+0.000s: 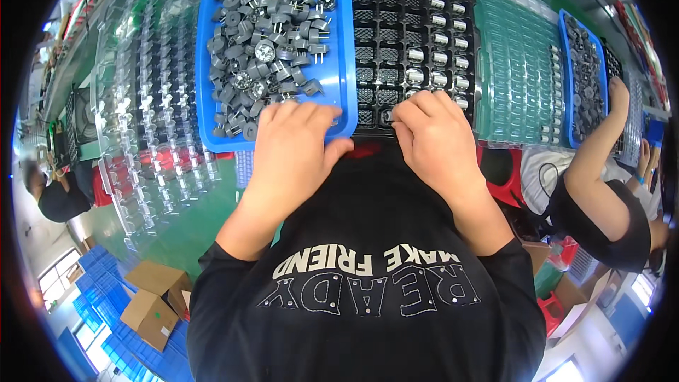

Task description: The worker is picking up small metal electronic components from a blue storage bin and placing them into a black organizational tray for sorting and inspection.

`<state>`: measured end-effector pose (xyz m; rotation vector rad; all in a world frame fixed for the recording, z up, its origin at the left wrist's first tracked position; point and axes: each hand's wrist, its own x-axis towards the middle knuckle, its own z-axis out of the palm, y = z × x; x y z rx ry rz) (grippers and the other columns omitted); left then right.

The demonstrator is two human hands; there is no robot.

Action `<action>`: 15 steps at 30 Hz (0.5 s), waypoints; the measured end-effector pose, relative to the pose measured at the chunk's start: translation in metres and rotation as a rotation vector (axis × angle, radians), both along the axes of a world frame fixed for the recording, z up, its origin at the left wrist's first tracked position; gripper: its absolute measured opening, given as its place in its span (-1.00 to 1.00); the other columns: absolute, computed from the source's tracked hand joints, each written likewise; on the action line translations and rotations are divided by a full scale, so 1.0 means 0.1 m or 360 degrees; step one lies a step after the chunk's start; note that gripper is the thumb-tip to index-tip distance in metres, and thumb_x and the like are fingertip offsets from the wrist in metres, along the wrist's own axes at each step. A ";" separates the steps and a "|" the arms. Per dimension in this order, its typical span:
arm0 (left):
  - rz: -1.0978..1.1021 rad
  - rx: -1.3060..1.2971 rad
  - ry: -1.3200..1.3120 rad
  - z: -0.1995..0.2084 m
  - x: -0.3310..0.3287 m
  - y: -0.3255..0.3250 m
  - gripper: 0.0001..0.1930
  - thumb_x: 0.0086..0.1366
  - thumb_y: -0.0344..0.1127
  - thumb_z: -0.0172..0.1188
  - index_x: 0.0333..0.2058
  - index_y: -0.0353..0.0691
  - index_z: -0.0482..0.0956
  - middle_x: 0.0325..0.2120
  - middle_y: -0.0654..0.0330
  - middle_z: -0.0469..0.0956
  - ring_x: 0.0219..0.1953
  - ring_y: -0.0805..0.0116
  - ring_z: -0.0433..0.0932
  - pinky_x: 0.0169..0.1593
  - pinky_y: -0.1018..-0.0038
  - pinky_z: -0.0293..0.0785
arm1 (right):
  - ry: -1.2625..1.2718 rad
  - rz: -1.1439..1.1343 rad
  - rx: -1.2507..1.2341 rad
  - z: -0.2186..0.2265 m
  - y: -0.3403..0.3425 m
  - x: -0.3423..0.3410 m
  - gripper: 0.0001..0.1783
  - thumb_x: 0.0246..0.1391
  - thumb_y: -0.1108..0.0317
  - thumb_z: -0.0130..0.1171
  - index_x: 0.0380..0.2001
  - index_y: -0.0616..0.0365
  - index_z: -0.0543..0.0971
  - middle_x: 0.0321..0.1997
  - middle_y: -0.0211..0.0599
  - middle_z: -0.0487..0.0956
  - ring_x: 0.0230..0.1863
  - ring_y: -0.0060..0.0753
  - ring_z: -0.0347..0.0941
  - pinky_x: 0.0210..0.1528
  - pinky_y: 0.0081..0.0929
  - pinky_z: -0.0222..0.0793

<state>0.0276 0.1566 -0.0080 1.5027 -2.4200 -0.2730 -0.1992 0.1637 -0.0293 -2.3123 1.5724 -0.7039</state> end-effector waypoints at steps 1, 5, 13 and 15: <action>-0.0060 0.0058 -0.0022 0.02 0.01 0.03 -0.71 0.01 -0.31 0.45 -0.23 -0.08 0.68 -0.36 0.28 0.57 -0.19 0.19 0.49 0.04 0.25 0.31 | -0.0011 -0.0006 -0.0006 0.00 0.00 -0.01 -0.89 -0.06 0.52 0.32 -0.43 0.12 0.59 -0.33 -0.33 0.52 -0.24 -0.15 0.46 -0.16 -0.25 0.40; -0.0105 0.0073 -0.0131 0.00 0.13 0.06 -0.74 -0.02 -0.30 0.46 -0.29 -0.07 0.69 -0.39 0.30 0.56 -0.20 0.21 0.49 0.05 0.25 0.30 | 0.0066 0.0045 0.0011 0.03 0.00 -0.04 -0.88 -0.06 0.50 0.32 -0.42 0.11 0.58 -0.35 -0.32 0.51 -0.24 -0.16 0.46 -0.16 -0.25 0.40; -0.0084 0.0021 -0.0119 -0.01 0.13 0.13 -0.81 0.02 -0.33 0.41 -0.34 -0.08 0.66 -0.43 0.27 0.51 -0.21 0.21 0.46 0.06 0.21 0.27 | -0.0009 0.0124 -0.0109 -0.10 -0.01 0.01 -0.83 -0.07 0.43 0.37 -0.40 0.07 0.56 -0.39 -0.38 0.50 -0.25 -0.22 0.44 -0.17 -0.29 0.37; -0.0095 0.0039 -0.0135 0.01 0.12 0.11 -0.81 0.02 -0.33 0.41 -0.34 -0.08 0.66 -0.42 0.27 0.51 -0.21 0.21 0.46 0.06 0.21 0.27 | 0.0019 0.0153 -0.0131 -0.11 -0.04 0.04 -0.83 -0.08 0.42 0.37 -0.41 0.06 0.56 -0.39 -0.39 0.50 -0.26 -0.23 0.44 -0.17 -0.30 0.36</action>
